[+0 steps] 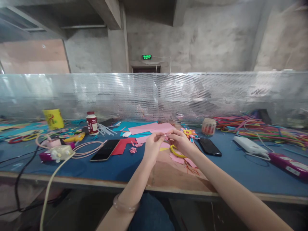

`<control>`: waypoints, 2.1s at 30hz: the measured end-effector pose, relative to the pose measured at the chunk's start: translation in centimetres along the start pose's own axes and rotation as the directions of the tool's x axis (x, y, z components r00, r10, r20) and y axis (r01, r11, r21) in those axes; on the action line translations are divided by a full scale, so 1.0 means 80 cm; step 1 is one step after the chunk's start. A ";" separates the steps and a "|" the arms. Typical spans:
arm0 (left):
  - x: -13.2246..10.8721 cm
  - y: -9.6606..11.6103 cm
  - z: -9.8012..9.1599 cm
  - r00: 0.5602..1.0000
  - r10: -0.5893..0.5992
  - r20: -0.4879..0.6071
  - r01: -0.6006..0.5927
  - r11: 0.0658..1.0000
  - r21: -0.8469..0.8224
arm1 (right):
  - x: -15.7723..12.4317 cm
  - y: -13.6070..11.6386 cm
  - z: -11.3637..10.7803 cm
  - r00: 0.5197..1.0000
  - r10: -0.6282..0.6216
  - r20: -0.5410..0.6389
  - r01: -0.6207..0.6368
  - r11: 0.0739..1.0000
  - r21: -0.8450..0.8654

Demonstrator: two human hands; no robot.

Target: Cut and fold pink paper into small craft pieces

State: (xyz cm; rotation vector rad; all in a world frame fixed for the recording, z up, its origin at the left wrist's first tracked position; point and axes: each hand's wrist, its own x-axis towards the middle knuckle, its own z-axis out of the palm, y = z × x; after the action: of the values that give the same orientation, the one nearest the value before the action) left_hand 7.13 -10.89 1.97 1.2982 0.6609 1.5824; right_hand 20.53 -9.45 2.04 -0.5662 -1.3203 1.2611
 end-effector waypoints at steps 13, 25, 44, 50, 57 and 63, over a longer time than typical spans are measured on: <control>0.004 -0.006 -0.006 0.998 0.065 0.001 -0.065 0.990 0.126 | 0.002 0.002 -0.004 0.999 -0.038 0.023 0.039 0.998 -0.044; 0.004 -0.009 -0.007 1.000 0.026 -0.001 -0.026 0.994 0.110 | 0.002 0.000 -0.003 0.998 -0.039 -0.048 0.030 0.984 -0.175; 0.001 -0.004 -0.003 0.996 0.006 -0.084 0.001 0.997 0.081 | 0.002 0.007 -0.008 0.996 -0.091 -0.019 0.087 0.983 -0.159; 0.001 -0.004 -0.003 0.998 0.000 -0.063 0.005 0.997 0.082 | 0.000 0.004 -0.004 0.996 -0.092 -0.019 0.087 0.978 -0.192; 0.001 -0.002 -0.002 0.998 0.015 -0.059 -0.011 0.997 0.076 | 0.002 0.002 -0.002 0.994 -0.103 -0.047 0.088 0.965 -0.247; 0.005 -0.006 -0.003 0.996 -0.027 -0.084 0.028 0.999 0.015 | 0.001 0.001 -0.001 0.988 -0.139 -0.060 0.114 0.942 -0.315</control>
State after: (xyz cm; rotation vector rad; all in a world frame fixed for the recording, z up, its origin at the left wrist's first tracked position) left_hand 7.10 -10.33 1.66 1.2347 0.7421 1.6195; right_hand 20.55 -9.33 2.03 -0.7334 -1.4736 0.9202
